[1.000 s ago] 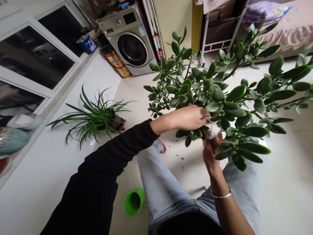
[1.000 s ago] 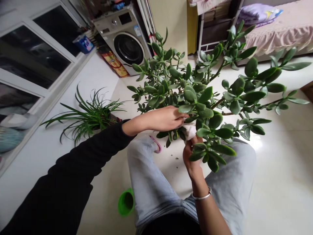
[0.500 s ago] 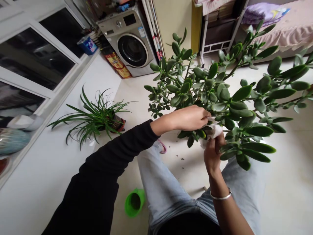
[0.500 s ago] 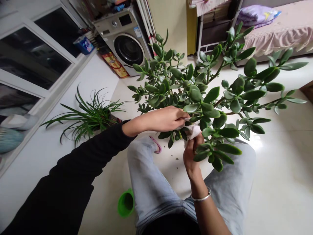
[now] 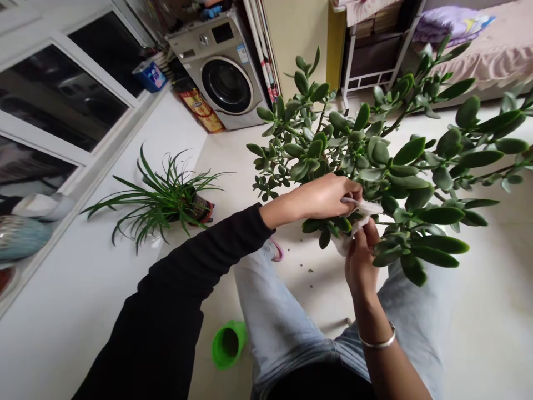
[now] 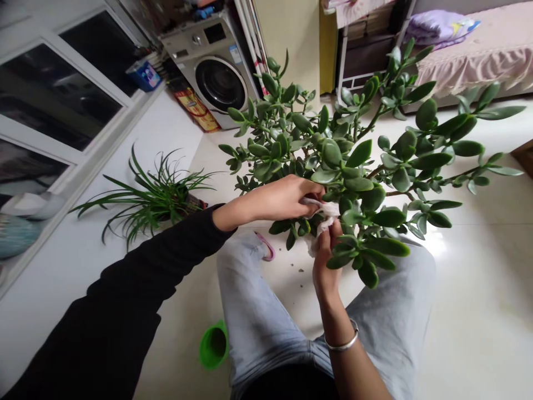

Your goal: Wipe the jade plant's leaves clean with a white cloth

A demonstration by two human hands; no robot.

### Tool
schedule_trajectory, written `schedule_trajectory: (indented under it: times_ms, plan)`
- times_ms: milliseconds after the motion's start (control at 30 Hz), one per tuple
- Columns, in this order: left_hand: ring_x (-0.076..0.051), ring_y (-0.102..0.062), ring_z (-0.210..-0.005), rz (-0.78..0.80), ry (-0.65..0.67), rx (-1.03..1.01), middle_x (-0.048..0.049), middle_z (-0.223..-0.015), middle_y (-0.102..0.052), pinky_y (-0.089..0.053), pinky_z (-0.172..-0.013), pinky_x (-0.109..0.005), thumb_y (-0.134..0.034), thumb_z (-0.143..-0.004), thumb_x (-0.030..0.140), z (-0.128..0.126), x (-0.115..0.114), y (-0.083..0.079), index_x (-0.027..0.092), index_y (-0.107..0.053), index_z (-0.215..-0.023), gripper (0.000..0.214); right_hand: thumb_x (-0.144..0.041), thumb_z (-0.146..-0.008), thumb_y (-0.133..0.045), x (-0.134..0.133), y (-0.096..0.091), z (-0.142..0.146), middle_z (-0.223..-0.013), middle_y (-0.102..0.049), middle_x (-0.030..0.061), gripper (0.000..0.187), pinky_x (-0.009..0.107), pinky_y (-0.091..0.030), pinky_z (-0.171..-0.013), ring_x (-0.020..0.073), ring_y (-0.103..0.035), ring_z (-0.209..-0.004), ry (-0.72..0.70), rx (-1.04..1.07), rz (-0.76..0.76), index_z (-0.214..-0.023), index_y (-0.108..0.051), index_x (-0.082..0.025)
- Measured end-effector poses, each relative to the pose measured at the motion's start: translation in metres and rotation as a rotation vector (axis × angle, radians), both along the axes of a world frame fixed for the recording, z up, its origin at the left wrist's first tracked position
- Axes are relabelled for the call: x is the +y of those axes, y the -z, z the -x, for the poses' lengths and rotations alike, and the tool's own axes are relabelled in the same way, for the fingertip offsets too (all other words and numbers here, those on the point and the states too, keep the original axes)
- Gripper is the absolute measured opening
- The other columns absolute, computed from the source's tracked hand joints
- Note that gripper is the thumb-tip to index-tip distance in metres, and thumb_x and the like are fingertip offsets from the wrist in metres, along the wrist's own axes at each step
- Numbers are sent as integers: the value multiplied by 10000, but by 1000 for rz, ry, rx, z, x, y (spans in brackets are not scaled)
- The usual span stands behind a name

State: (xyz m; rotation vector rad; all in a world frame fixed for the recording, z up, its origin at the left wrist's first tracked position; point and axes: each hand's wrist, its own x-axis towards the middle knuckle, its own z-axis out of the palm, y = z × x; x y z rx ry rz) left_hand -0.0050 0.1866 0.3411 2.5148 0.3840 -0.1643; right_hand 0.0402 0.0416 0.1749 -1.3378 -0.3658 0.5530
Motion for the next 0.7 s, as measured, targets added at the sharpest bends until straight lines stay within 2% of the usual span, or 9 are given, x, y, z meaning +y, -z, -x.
schedule_trajectory:
  times_ms: [167, 333, 533, 633, 700]
  plan:
    - [-202, -679, -897, -72, -29, -11, -63, -989, -757, -468, -766, -298, -665, -904, 189, -6, 1, 6, 170, -745, -1002, 128, -432, -897, -656, 3, -5, -2, -1064, -760, 58, 280, 454, -560, -985, 232, -676, -1026, -18, 64, 0, -1079, -739, -236]
    - [-209, -692, -902, -75, -43, -21, -57, -943, -763, -474, -773, -306, -666, -897, 157, -10, 0, 6, 178, -746, -953, 99, -415, -847, -693, 7, -19, -6, -1063, -781, 46, 259, 451, -567, -1002, 217, -711, -976, -82, 183, -103, -1042, -737, -249]
    - [-224, -708, -922, -84, -56, -72, -53, -963, -768, -498, -770, -305, -654, -832, 80, -9, -1, 6, 185, -729, -922, 157, -380, -750, -788, 9, -20, -2, -1174, -768, 63, 336, 512, -511, -1138, 239, -733, -1062, 47, 264, -162, -1050, -711, -249]
    - [-223, -710, -902, -77, -66, -111, -47, -950, -769, -516, -787, -314, -635, -847, 74, -6, -3, 9, 189, -730, -916, 164, -386, -764, -775, 10, -20, 4, -1173, -770, 61, 379, 493, -495, -1159, 243, -707, -1176, 87, 254, -227, -1114, -714, -254]
    - [-221, -712, -905, -69, -71, -139, -47, -946, -768, -525, -810, -319, -621, -883, 82, -4, -4, 11, 190, -731, -918, 158, -383, -764, -777, 12, -21, 5, -1137, -777, 51, 380, 464, -506, -1144, 235, -703, -1180, 62, 252, -253, -1115, -725, -249]
